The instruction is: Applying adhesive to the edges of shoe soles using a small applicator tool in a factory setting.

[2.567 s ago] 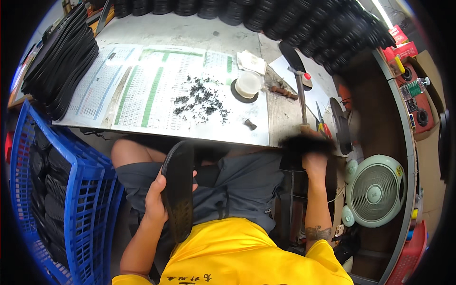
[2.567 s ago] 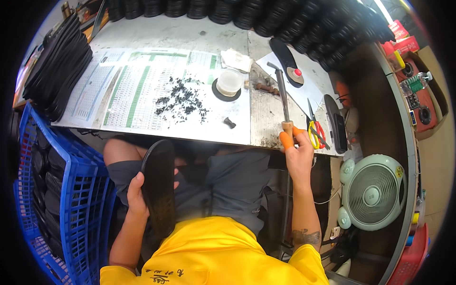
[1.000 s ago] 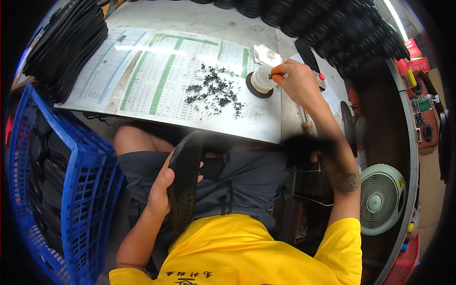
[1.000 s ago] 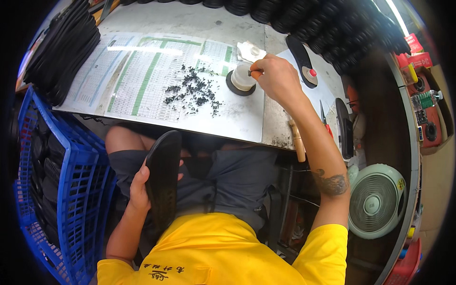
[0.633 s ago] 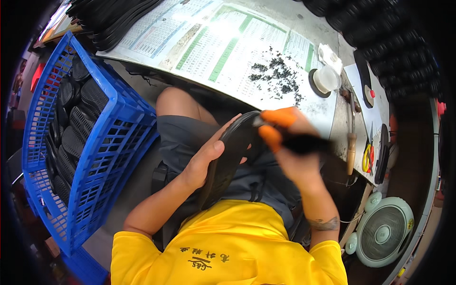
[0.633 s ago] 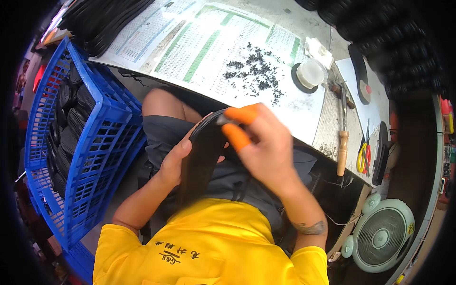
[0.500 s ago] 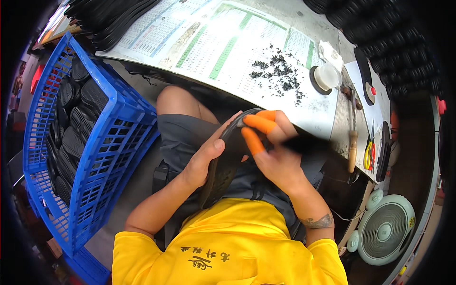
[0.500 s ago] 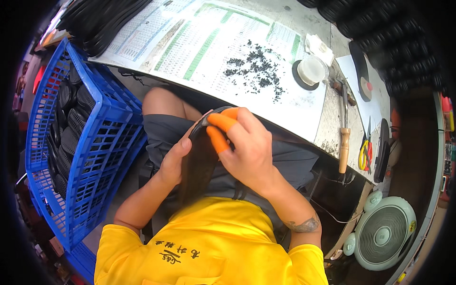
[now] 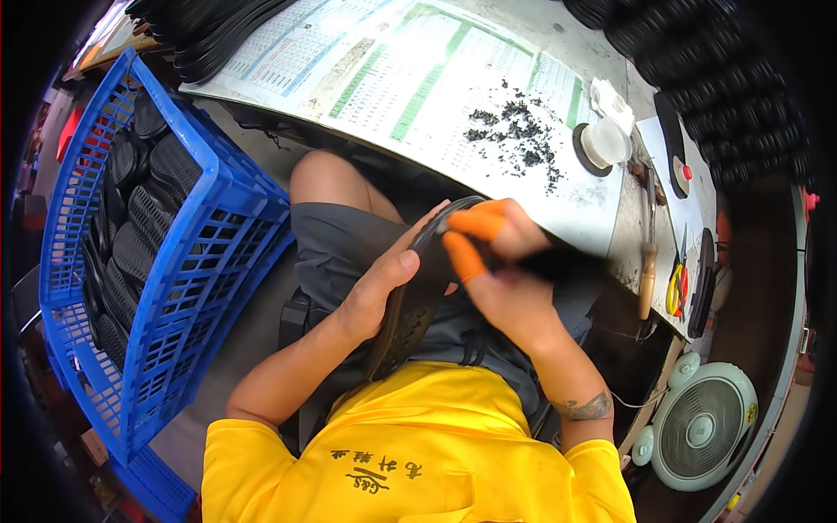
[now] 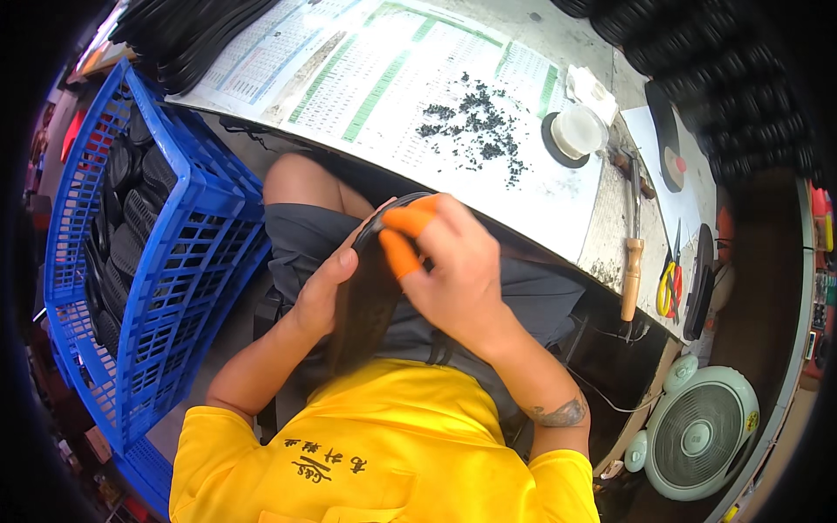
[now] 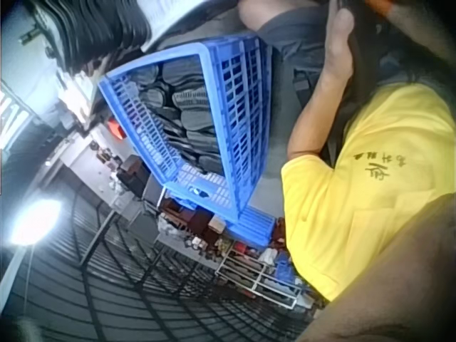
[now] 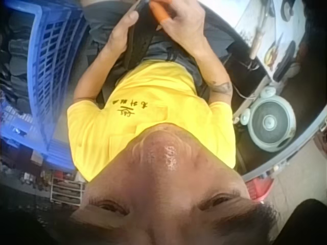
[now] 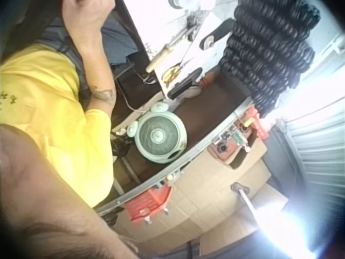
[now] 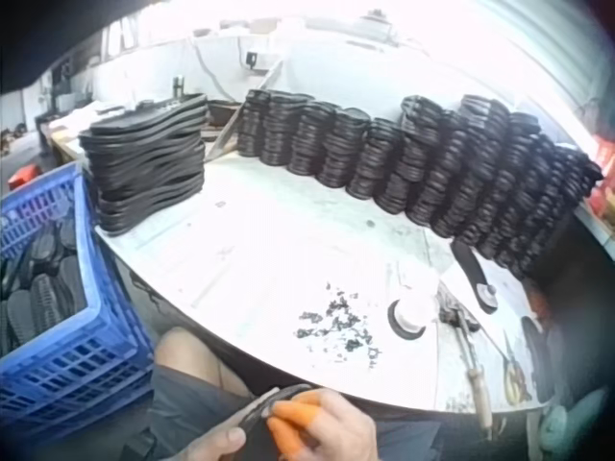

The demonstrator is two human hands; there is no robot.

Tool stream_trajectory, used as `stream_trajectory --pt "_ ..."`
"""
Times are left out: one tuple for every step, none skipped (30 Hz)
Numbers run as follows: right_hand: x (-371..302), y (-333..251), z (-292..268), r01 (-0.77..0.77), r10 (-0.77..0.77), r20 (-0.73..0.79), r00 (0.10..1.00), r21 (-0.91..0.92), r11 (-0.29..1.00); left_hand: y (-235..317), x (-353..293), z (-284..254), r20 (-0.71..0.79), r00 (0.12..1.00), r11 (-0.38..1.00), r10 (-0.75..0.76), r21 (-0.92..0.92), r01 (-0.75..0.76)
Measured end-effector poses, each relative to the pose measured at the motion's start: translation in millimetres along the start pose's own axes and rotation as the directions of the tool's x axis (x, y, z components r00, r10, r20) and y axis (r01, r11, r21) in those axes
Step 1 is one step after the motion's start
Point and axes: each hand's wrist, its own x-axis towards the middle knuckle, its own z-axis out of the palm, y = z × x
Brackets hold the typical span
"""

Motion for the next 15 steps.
stream_trajectory --pt "1 -7 0 0.136 -0.137 -0.001 0.991 -0.072 0.988 0 1 0 -0.001 1.000 1.000 0.000 0.000 0.000" --pt "-5 -7 1 0.118 -0.116 0.048 0.992 -0.059 0.991 1 2 -1 0.007 1.000 0.999 0.022 0.032 -0.022" --pt "-4 -6 0 0.153 -0.149 0.060 0.987 -0.082 0.985 2 2 -1 0.015 0.999 0.997 0.044 0.065 -0.045" --pt "-3 -5 -1 0.188 -0.181 0.073 0.981 -0.104 0.977 2 2 0 0.014 0.999 0.997 0.044 0.065 -0.045" --pt "-2 -1 -1 0.188 -0.181 0.073 0.981 -0.103 0.977 2 1 1 0.022 0.999 0.999 0.035 0.024 -0.036" --pt "-1 5 0 0.124 -0.121 0.037 0.992 -0.079 0.989 2 1 3 0.031 0.999 1.000 0.027 -0.017 -0.027" --pt "0 8 0 0.060 -0.060 0.002 0.998 -0.054 0.997 2 0 2 0.031 0.999 0.999 0.027 -0.017 -0.027" --pt "0 8 -2 0.060 -0.060 0.002 0.998 -0.054 0.997 1 0 1 0.042 0.999 0.998 0.014 -0.056 -0.012" --pt "1 6 -3 0.085 -0.085 0.003 0.996 -0.080 0.993 0 0 0 0.049 0.999 0.996 0.003 -0.094 0.001" --pt "2 4 -4 0.109 -0.110 0.004 0.994 -0.105 0.988 0 0 0 0.047 0.999 0.996 0.005 -0.094 -0.001" --pt "1 -1 -3 0.190 -0.189 0.021 0.982 -0.115 0.975 -1 2 -1 0.036 0.999 0.998 0.027 -0.049 -0.026" --pt "-2 -2 -2 0.204 -0.200 0.057 0.978 -0.101 0.974 -1 2 -1 0.029 0.998 0.999 0.048 -0.006 -0.048" --pt "1 -2 -4 0.206 -0.201 0.049 0.978 -0.128 0.970 -1 1 0 0.028 0.998 0.999 0.047 -0.007 -0.047" --pt "4 -3 -6 0.206 -0.202 0.041 0.978 -0.155 0.966 -1 1 0 0.038 0.999 0.998 0.026 -0.062 -0.023" --pt "3 -2 -5 0.207 -0.203 0.041 0.978 -0.156 0.966 0 1 1 0.050 0.999 0.993 0.005 -0.115 0.001"
